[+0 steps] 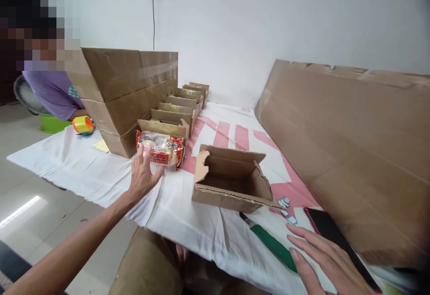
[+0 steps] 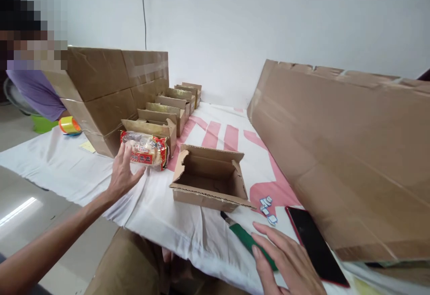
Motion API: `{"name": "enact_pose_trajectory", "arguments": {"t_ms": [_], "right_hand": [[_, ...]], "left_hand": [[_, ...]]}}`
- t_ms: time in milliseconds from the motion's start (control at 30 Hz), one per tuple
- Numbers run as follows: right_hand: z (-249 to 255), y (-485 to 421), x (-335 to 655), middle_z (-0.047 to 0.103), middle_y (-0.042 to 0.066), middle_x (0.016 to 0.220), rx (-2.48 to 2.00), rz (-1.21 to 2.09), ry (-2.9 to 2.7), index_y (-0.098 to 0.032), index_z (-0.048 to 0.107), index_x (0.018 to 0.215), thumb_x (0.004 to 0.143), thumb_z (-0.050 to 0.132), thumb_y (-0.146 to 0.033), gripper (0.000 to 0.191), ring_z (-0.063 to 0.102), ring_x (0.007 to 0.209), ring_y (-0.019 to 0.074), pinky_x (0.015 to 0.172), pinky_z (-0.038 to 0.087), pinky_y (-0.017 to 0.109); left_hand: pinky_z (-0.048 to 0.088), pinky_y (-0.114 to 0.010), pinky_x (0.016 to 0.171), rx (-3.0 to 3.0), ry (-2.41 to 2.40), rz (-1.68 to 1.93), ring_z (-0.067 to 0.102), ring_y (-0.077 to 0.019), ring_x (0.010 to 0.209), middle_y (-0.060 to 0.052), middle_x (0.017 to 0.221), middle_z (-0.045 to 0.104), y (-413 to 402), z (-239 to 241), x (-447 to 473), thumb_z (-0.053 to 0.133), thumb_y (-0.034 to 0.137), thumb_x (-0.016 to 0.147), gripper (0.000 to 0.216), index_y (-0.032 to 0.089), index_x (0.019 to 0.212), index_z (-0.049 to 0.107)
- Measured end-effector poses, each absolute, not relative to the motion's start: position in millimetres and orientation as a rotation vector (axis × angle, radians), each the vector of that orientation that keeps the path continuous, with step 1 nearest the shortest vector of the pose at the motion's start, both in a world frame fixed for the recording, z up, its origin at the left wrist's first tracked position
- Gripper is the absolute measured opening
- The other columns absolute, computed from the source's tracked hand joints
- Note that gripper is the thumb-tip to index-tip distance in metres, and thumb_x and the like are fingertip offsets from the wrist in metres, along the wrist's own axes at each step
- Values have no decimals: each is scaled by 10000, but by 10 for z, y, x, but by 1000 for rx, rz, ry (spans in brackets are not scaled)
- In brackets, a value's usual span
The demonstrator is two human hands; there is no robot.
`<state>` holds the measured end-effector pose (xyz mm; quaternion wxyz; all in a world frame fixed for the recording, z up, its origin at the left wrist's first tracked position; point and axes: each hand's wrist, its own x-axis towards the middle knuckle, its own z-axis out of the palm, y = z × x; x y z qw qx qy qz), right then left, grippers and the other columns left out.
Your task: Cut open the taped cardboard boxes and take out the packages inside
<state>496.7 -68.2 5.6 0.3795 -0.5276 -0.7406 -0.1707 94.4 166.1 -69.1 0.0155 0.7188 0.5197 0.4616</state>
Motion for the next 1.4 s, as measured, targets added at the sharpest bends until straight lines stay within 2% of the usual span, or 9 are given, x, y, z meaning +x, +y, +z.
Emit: {"name": "enact_pose_trajectory", "arguments": {"t_ms": [133,267,333,600,900,1000,1100,1267,1400], "right_hand": [[-178,-486,5184,765,61,1139,-1632,-95,-1665,-274,683,1170,953,632,-359,239,742,917,237,824,603,383],[-368,-3,5231,629,174,1429,-1689,378,-1495,-204,478,1479,794,765,-541,816,687,1172,306,872,612,426],[-385,174,5185,526,199,1536,-1607,503,-1492,-201,403,1538,775,771,-577,927,607,1304,318,922,596,435],[-136,-287,4762,733,114,1201,-1625,355,-1557,-231,619,1291,942,558,-600,511,723,946,259,851,608,415],[-169,-420,4530,553,135,1508,-1535,174,-1646,-239,624,1321,968,558,-547,473,530,1397,328,1105,494,503],[-160,-397,4477,538,126,1524,-1545,271,-1537,-241,735,1141,978,536,-565,414,511,1413,337,1119,475,507],[-182,-392,4424,502,122,1556,-1527,367,-1411,-234,771,1045,951,564,-602,433,469,1442,357,1153,435,521],[-202,-324,4421,535,122,1530,-1508,489,-1293,-233,709,1241,929,600,-602,496,476,1432,331,1187,400,506],[-234,-267,4470,576,118,1486,-1544,434,-1289,-230,731,1124,890,658,-583,430,558,1334,321,1118,472,466]], "left_hand": [[292,-588,1237,2299,1251,1291,318,-360,1546,-192,1650,346,1057,-643,1187,675,405,895,855,253,1618,243],[380,-595,1175,1978,1099,1145,321,-400,1535,-195,1666,318,925,-598,1654,788,553,780,986,262,1594,314],[432,-579,1126,1745,1046,1137,338,-416,1520,-198,1656,337,992,-536,1908,805,629,722,1021,251,1563,368],[465,-460,1079,1392,1133,1276,573,-359,1311,-131,1458,595,677,-258,1986,772,592,782,767,232,1421,548],[374,-472,1174,1465,1106,1234,521,-324,1375,-115,1453,590,351,-382,1801,635,544,929,579,248,1418,543],[386,-485,1171,1451,1119,1319,440,-328,1454,-121,1572,456,330,-400,1867,661,535,914,576,272,1411,535],[340,-492,1211,1525,1197,1439,328,-344,1527,-107,1632,360,340,-397,1879,720,526,870,412,249,1172,675],[417,-438,1145,1552,1182,1415,543,-321,1338,-113,1379,604,428,-359,1912,705,519,872,304,218,901,734],[470,-435,1068,1452,1213,1439,557,-322,1321,-129,1425,576,453,-386,1994,742,503,839,354,221,1044,682]]}}
